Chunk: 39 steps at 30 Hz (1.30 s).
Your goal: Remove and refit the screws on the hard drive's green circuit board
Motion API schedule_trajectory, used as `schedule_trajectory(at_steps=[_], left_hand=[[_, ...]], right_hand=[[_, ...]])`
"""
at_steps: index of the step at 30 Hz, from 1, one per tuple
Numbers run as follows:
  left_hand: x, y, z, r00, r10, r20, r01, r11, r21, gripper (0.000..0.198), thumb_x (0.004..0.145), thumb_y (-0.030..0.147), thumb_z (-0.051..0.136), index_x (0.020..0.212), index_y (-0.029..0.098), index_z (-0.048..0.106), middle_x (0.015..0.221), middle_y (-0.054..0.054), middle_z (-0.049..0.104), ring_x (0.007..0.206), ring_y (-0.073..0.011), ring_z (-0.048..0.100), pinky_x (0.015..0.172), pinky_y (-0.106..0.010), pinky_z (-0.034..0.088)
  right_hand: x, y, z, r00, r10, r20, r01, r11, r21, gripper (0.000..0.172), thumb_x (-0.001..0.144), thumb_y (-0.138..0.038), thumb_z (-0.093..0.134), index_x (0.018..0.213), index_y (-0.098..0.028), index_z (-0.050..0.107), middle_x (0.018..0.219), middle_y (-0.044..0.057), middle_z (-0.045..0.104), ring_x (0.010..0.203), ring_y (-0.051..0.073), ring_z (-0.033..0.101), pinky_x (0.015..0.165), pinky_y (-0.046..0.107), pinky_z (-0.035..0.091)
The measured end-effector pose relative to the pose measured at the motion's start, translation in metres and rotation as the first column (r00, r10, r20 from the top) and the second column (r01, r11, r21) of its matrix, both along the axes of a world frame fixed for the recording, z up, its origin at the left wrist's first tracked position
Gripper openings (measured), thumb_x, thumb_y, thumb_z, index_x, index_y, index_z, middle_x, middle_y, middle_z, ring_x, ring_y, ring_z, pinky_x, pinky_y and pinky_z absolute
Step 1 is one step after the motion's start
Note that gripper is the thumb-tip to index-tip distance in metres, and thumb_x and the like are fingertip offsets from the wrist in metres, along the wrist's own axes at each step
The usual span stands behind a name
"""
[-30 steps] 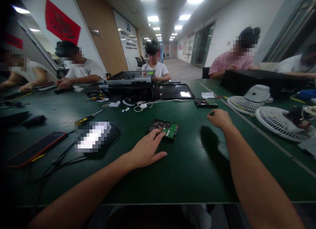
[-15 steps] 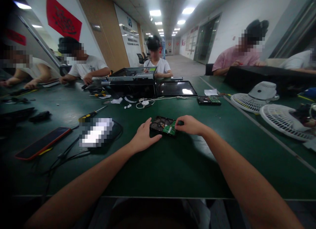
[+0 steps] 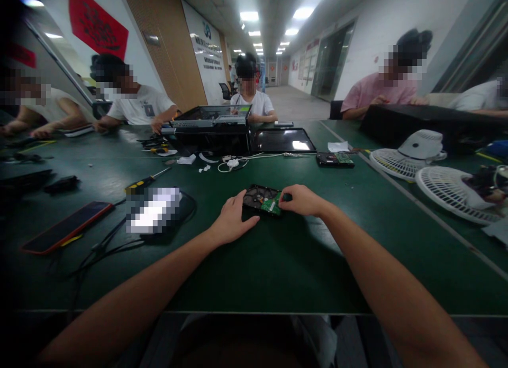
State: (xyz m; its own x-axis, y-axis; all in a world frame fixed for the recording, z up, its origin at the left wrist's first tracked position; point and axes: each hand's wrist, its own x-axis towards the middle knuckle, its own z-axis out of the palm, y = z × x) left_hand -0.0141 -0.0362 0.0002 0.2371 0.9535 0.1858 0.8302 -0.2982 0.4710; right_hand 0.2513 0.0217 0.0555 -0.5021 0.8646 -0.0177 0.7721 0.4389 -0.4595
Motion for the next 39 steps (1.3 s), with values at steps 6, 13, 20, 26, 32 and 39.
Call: schedule_trajectory(at_steps=[6, 13, 20, 26, 32, 39], left_hand=[[0.001, -0.003, 0.006, 1.000, -0.006, 0.004, 0.006, 0.999, -0.032, 0.093, 0.092, 0.054, 0.063, 0.163, 0.009, 0.025, 0.161, -0.020, 0.043, 0.150, -0.0363, 0.038, 0.126, -0.050, 0.032], [0.001, -0.005, 0.006, 0.999, -0.019, 0.026, 0.020, 0.998, -0.063, 0.096, 0.091, 0.058, 0.064, 0.165, 0.013, 0.021, 0.163, -0.020, 0.040, 0.154, -0.0373, 0.034, 0.125, -0.053, 0.032], [0.002, -0.014, 0.010, 0.994, -0.021, 0.112, 0.035, 0.991, -0.128, 0.110, 0.085, 0.075, 0.065, 0.166, 0.019, 0.016, 0.163, -0.021, 0.037, 0.150, -0.0404, 0.035, 0.119, -0.055, 0.039], [0.009, -0.019, 0.015, 0.998, 0.055, -0.033, -0.056, 0.997, -0.047, 0.107, 0.084, 0.069, 0.066, 0.165, 0.016, 0.020, 0.149, -0.021, 0.048, 0.141, -0.0401, 0.044, 0.117, -0.054, 0.040], [0.012, -0.021, 0.018, 0.977, 0.120, -0.174, -0.115, 0.993, 0.037, 0.094, 0.087, 0.062, 0.064, 0.161, 0.014, 0.031, 0.135, -0.020, 0.057, 0.127, -0.0411, 0.053, 0.110, -0.057, 0.043], [0.013, -0.022, 0.018, 0.947, -0.202, -0.248, 0.242, 0.960, 0.143, 0.059, 0.098, 0.052, 0.059, 0.149, 0.023, 0.052, 0.154, -0.012, 0.049, 0.147, -0.0358, 0.039, 0.123, -0.055, 0.033]], right_hand=[[0.002, -0.001, 0.003, 1.000, 0.009, -0.022, -0.009, 1.000, -0.003, 0.022, 0.085, -0.038, 0.070, 0.094, -0.020, 0.080, 0.086, 0.004, 0.076, 0.075, 0.019, 0.064, 0.069, 0.030, 0.044], [0.018, 0.007, 0.004, 0.936, -0.337, -0.102, 0.322, 0.936, -0.140, 0.020, 0.087, -0.034, 0.068, 0.081, -0.016, 0.075, 0.075, 0.007, 0.075, 0.058, 0.015, 0.060, 0.052, 0.026, 0.040], [0.020, 0.014, -0.011, 0.841, -0.433, -0.324, 0.266, 0.853, -0.449, 0.014, 0.086, -0.024, 0.068, 0.079, -0.013, 0.072, 0.084, 0.013, 0.078, 0.051, 0.010, 0.057, 0.039, 0.020, 0.027], [0.022, 0.024, -0.022, 0.720, -0.551, -0.422, 0.252, 0.774, -0.581, 0.014, 0.083, -0.023, 0.074, 0.075, -0.011, 0.071, 0.078, 0.014, 0.077, 0.047, 0.007, 0.049, 0.036, 0.018, 0.024], [0.017, 0.024, -0.026, 0.671, -0.580, -0.462, 0.250, 0.763, -0.596, 0.009, 0.084, -0.021, 0.073, 0.082, -0.012, 0.071, 0.088, 0.016, 0.078, 0.052, 0.008, 0.054, 0.037, 0.017, 0.029], [0.023, 0.028, -0.022, 0.596, -0.592, -0.543, 0.307, 0.793, -0.527, 0.007, 0.085, -0.019, 0.073, 0.088, -0.014, 0.069, 0.085, 0.008, 0.073, 0.057, 0.009, 0.056, 0.043, 0.018, 0.038]])
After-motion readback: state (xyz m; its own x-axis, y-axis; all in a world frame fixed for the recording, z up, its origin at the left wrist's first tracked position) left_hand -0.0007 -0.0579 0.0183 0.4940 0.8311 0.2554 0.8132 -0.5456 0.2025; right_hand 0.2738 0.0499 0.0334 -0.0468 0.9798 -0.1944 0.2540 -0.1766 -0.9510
